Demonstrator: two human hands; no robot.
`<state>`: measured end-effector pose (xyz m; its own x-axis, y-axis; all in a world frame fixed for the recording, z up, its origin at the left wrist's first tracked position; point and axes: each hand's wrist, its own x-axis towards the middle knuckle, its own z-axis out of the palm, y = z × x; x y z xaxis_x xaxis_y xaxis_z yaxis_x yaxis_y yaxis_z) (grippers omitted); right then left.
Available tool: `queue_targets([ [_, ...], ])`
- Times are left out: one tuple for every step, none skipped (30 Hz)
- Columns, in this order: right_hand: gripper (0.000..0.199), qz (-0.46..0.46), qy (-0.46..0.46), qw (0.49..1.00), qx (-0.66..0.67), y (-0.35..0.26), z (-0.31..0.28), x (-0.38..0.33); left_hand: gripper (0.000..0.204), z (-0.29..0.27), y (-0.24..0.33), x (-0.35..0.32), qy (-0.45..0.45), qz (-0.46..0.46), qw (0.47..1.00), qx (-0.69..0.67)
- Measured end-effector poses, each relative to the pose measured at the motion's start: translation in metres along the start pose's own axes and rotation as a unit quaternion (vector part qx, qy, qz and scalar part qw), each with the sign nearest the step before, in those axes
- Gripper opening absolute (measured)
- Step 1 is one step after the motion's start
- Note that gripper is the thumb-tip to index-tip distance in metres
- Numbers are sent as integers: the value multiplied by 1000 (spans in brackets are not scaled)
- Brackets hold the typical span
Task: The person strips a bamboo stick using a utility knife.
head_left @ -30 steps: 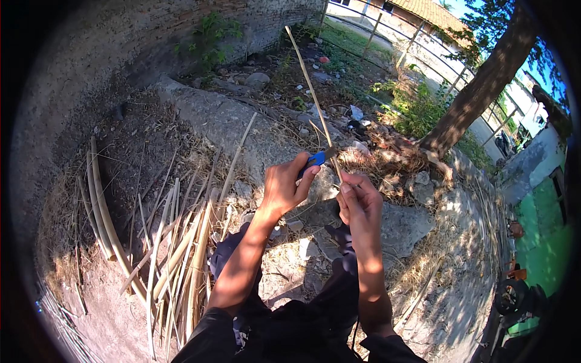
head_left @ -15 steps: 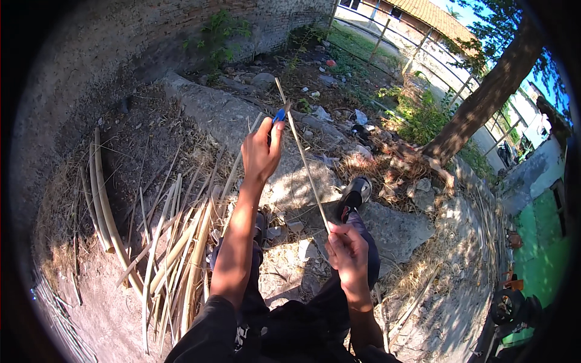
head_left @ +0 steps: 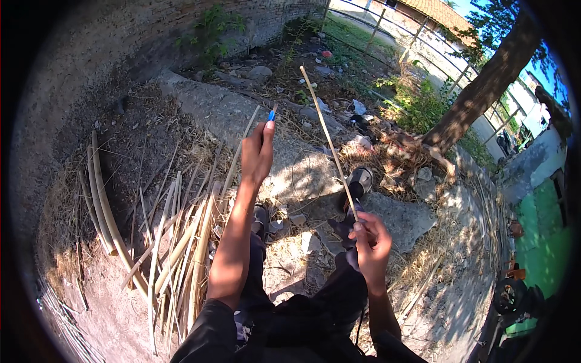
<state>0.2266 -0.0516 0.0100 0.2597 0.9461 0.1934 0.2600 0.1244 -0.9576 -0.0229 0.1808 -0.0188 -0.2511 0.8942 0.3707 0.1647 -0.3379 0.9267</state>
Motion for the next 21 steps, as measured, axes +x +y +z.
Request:
queue_targets([
  [22,-48,19,999,-12,4,6,13,49,3,8,-9,-42,51,998,-5],
  [23,-96,33,995,-24,6,12,26,48,3,19,-18,-79,101,992,-8],
  [23,-98,40,994,-26,7,13,37,47,10,32,-27,-100,102,990,-8],
  [23,-95,45,994,-24,9,12,47,46,18,41,-35,-122,102,987,-8],
  [23,-91,44,995,-17,6,16,55,42,20,46,-39,-122,133,984,8],
  [23,-92,44,995,-16,2,19,61,42,21,50,-44,-122,135,983,9],
  [22,-96,47,994,-23,-3,22,65,40,21,54,-48,-145,154,977,10],
  [21,-100,48,993,-29,-9,26,68,38,21,56,-50,-166,172,971,13],
  [21,-100,47,994,-28,-14,29,71,35,21,56,-50,-176,173,969,24],
  [21,-99,49,993,-31,-18,33,74,35,21,56,-50,-176,173,969,26],
  [20,-99,53,993,-37,-21,34,77,34,24,57,-51,-178,189,965,33],
  [20,-99,54,993,-38,-21,35,80,34,26,57,-51,-180,206,961,41],
  [20,-97,58,993,-37,-22,36,82,34,26,57,-50,-190,210,958,48],
  [19,-96,62,993,-35,-23,38,84,34,27,56,-50,-190,209,958,48],
  [19,-96,62,993,-35,-26,40,86,34,27,57,-50,-189,209,958,50],
  [19,-98,64,993,-33,-31,41,87,34,28,57,-51,-188,209,958,51],
  [18,-101,67,992,-31,-34,42,89,34,28,57,-51,-188,210,958,51],
  [18,-102,67,992,-30,-32,43,92,34,28,57,-51,-186,213,958,49],
  [18,-119,65,990,-24,-29,44,95,34,28,58,-51,-185,216,958,47],
  [18,-137,64,988,-18,-28,44,97,34,28,57,-51,-185,216,957,47],
  [18,-137,64,988,-18,-29,44,98,32,28,57,-51,-187,219,956,57],
])
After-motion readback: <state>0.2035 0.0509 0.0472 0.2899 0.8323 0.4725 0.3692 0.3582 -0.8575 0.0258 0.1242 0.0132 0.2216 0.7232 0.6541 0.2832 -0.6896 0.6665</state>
